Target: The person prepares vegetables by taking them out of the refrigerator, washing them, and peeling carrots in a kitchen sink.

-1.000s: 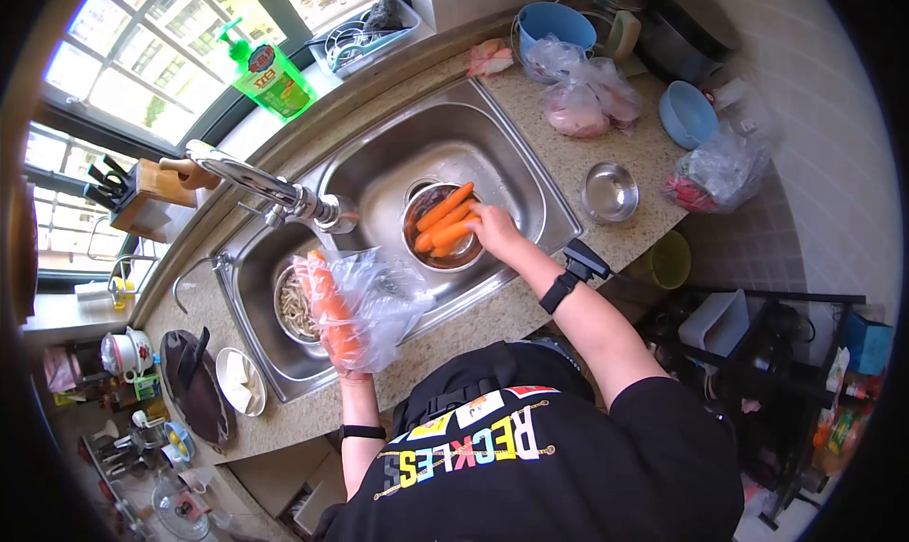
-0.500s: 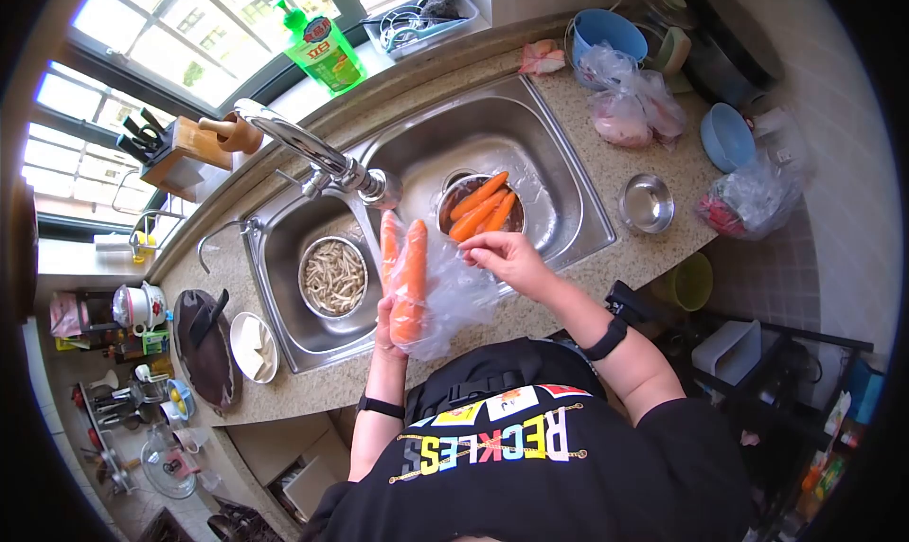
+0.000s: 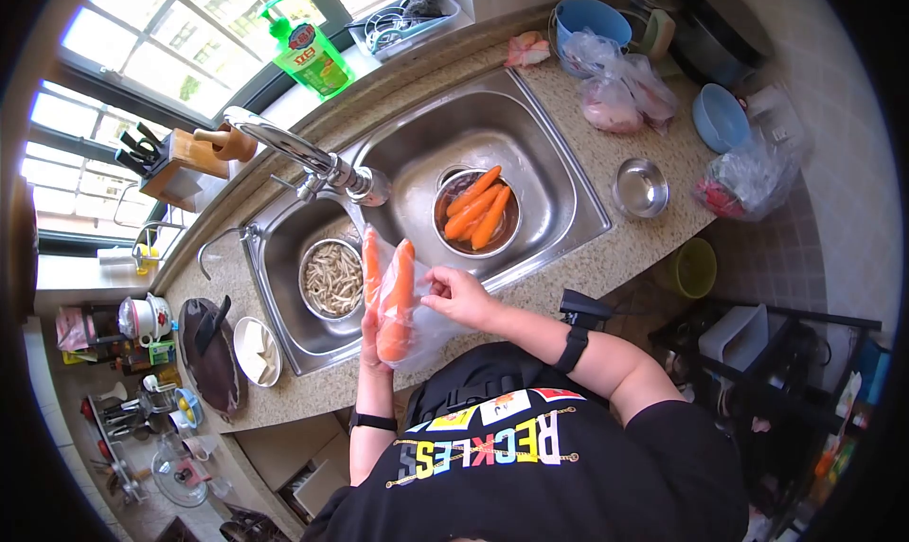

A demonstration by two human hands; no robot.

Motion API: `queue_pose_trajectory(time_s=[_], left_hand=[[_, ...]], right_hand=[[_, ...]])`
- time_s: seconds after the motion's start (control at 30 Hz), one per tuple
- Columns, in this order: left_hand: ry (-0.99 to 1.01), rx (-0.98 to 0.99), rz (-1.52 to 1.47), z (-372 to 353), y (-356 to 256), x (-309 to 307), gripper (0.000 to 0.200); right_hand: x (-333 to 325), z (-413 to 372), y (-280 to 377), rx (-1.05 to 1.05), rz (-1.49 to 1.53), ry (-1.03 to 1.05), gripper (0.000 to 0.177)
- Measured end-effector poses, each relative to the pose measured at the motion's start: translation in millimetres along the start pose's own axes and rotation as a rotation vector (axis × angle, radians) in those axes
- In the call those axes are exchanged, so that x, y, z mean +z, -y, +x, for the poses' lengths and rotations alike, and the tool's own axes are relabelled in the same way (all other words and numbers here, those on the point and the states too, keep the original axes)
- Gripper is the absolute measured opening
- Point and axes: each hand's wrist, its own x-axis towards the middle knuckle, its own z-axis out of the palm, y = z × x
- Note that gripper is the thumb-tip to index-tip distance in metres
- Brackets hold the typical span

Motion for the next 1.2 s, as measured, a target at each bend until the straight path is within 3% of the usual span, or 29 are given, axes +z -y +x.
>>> queue_pose_trajectory(time_s=[0.03, 0.17, 0.23, 0.37, 0.5, 0.6, 0.67, 0.7, 0.9, 0.93, 1.0, 1.1, 1.2], left_hand=[[-0.030, 0.059, 0.030, -5.4, -1.2, 4.0, 0.072], [-0.023, 0.117, 0.049, -17.1, -3.0, 4.0, 0.075], [-0.001, 0.114, 0.035, -19.0, -1.3, 7.2, 0.076], [-0.011, 0.115, 0.066, -21.9, 3.3, 15.1, 0.080], [-0.039, 0.087, 0.039, -22.4, 3.3, 18.4, 0.083], [-0.024, 0.172, 0.003, -21.4, 3.4, 23.8, 0.081], [-0.008, 0.197, 0.050, -21.3, 1.2, 22.8, 0.081], [0.007, 0.223, 0.096, -21.6, -0.2, 21.8, 0.081], [-0.002, 0.142, 0.020, -18.6, 1.2, 13.0, 0.079], [-0.012, 0.119, -0.021, -18.4, 1.5, 20.9, 0.080], [0.055, 0.069, -0.070, -14.8, 1.7, 16.3, 0.079], [0.078, 0.042, -0.061, -9.1, 2.1, 25.9, 0.083], [0.079, 0.023, 0.017, -7.4, 4.0, 27.9, 0.078]], right_hand=[[3.3, -3.5, 2.1, -0.027, 0.045, -0.026, 0.015], [3.4, -11.1, 24.5, 0.016, 0.052, 0.021, 0.019], [3.3, -13.3, 43.9, -0.503, -0.480, -0.087, 0.025], [12.6, -16.3, 62.5, -0.485, -0.443, 0.039, 0.032], [15.7, -17.7, 53.8, -0.451, -0.268, -0.016, 0.026], [4.4, -27.3, 51.8, -0.296, -0.178, -0.014, 0.022], [-1.9, -33.5, 38.0, -0.081, 0.049, 0.070, 0.020], [-5.0, -38.3, 39.9, 0.009, 0.010, 0.074, 0.021], [-7.6, -48.1, 25.1, 0.222, 0.076, 0.072, 0.025], [-7.0, -45.7, 20.4, 0.222, 0.077, 0.072, 0.025], [-6.2, -40.1, 12.5, -0.053, -0.105, -0.016, 0.036], [-4.3, -38.0, 15.4, -0.167, -0.253, -0.191, 0.051], [-3.5, -39.1, 24.6, -0.128, -0.218, -0.196, 0.056]])
